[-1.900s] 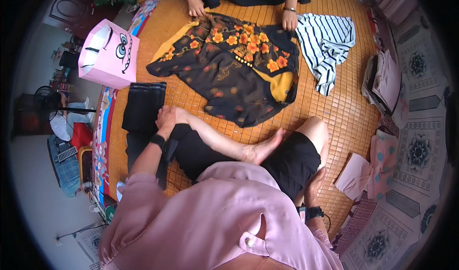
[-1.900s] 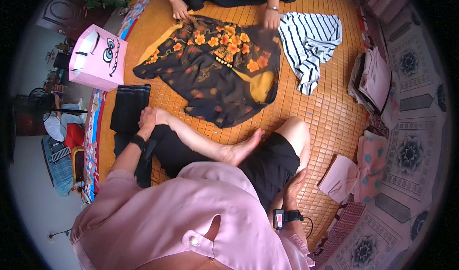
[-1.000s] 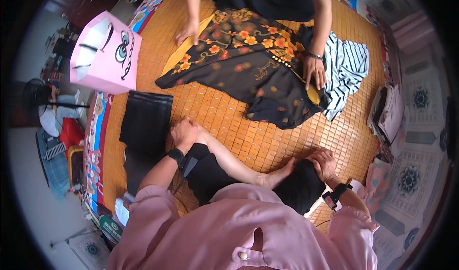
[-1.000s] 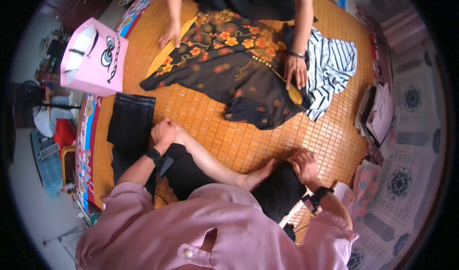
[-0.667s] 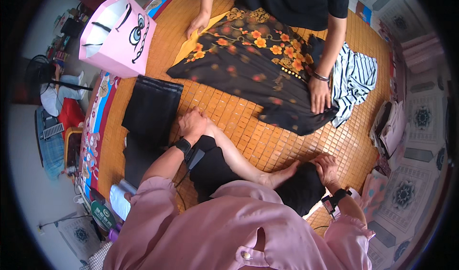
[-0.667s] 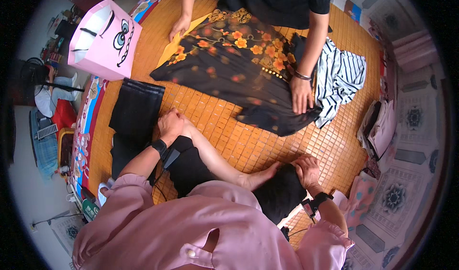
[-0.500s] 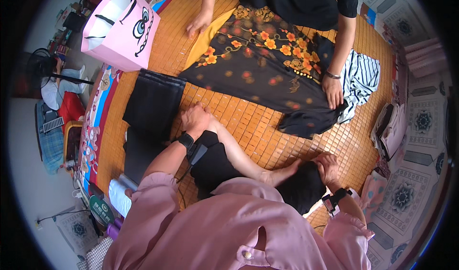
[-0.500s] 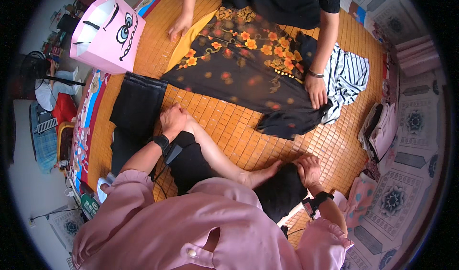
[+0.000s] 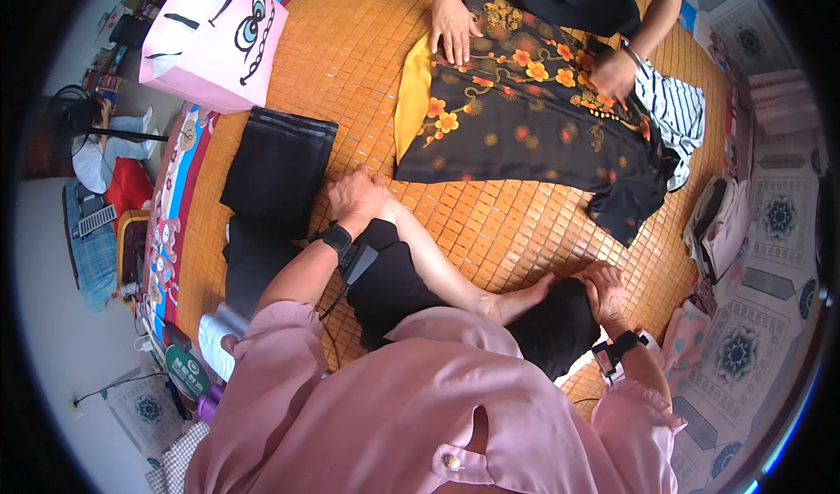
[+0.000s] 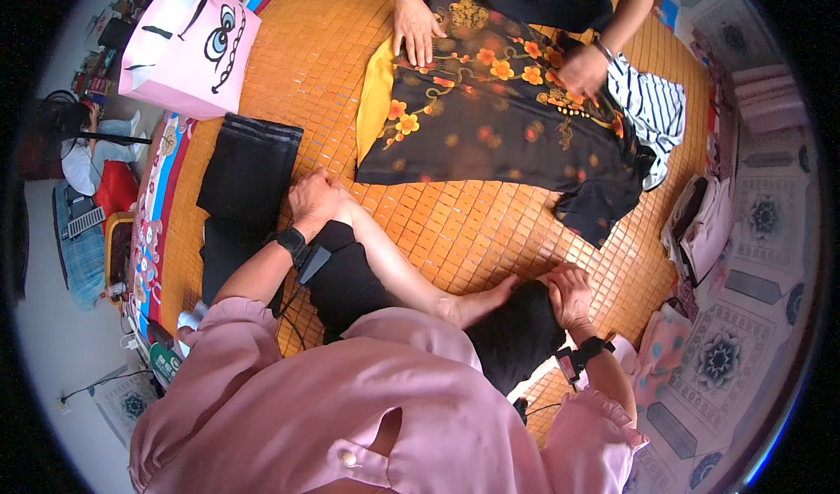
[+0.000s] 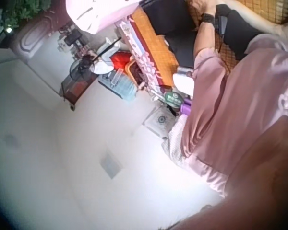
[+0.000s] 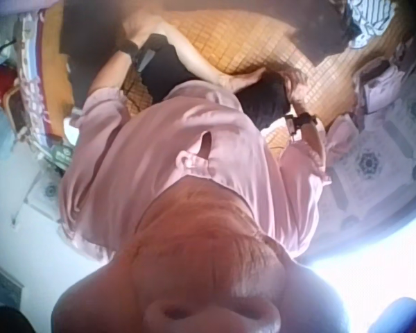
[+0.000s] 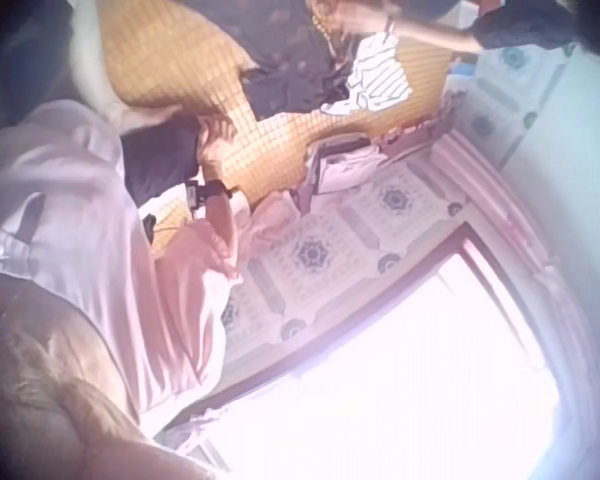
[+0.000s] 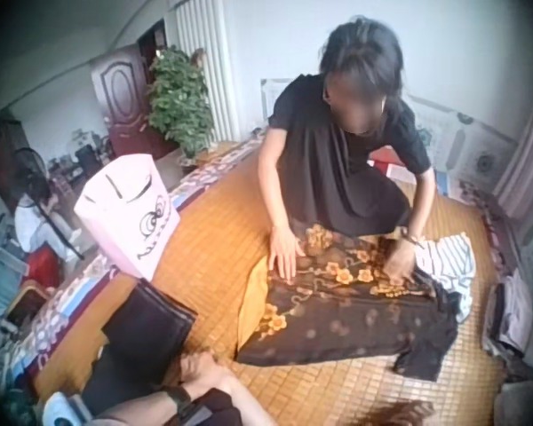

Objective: The person folds several clothing items on a mat, including a floral shirt and yellow fabric.

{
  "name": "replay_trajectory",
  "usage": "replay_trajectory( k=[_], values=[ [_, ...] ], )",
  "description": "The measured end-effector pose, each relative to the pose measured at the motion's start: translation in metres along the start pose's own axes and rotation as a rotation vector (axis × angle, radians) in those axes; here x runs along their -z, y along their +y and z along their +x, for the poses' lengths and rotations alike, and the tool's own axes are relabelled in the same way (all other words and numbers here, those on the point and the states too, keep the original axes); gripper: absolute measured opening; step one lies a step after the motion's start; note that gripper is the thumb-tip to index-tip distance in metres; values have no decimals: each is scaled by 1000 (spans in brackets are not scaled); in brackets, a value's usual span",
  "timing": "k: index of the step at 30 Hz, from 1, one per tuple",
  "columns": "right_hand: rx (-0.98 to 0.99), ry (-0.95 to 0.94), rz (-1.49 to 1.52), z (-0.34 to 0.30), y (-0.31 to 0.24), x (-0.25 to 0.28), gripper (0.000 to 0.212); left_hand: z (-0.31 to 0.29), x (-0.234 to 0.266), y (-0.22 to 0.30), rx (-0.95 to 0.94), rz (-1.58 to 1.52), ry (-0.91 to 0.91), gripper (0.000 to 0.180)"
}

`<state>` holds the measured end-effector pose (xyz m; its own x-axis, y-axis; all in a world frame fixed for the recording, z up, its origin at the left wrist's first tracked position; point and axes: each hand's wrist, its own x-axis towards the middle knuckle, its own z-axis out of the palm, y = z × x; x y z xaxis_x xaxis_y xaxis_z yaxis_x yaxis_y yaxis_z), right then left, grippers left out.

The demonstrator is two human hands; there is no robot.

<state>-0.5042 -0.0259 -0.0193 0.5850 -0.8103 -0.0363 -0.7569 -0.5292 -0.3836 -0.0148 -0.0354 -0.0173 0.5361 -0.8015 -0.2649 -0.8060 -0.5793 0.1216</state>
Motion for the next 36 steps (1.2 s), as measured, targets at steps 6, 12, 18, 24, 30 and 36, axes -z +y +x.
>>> replay_trajectory(
  k=[6,12,18,24,30,36],
  values=[
    [-16,-23,-10,1,-2,4,24,3,-1,1,-26,18,43,30],
    [3,1,-6,0,-1,5,22,0,4,5,-30,36,28,31],
    [-6,9,19,1,-3,7,21,0,0,2,-13,33,4,31],
    [7,18,13,1,-2,5,20,0,3,4,-32,39,48,30],
    [51,14,-21,-1,-7,13,22,-1,3,6,-41,56,21,30],
    [102,14,-61,9,-3,10,21,7,-4,-6,-127,117,10,30]
  ],
)
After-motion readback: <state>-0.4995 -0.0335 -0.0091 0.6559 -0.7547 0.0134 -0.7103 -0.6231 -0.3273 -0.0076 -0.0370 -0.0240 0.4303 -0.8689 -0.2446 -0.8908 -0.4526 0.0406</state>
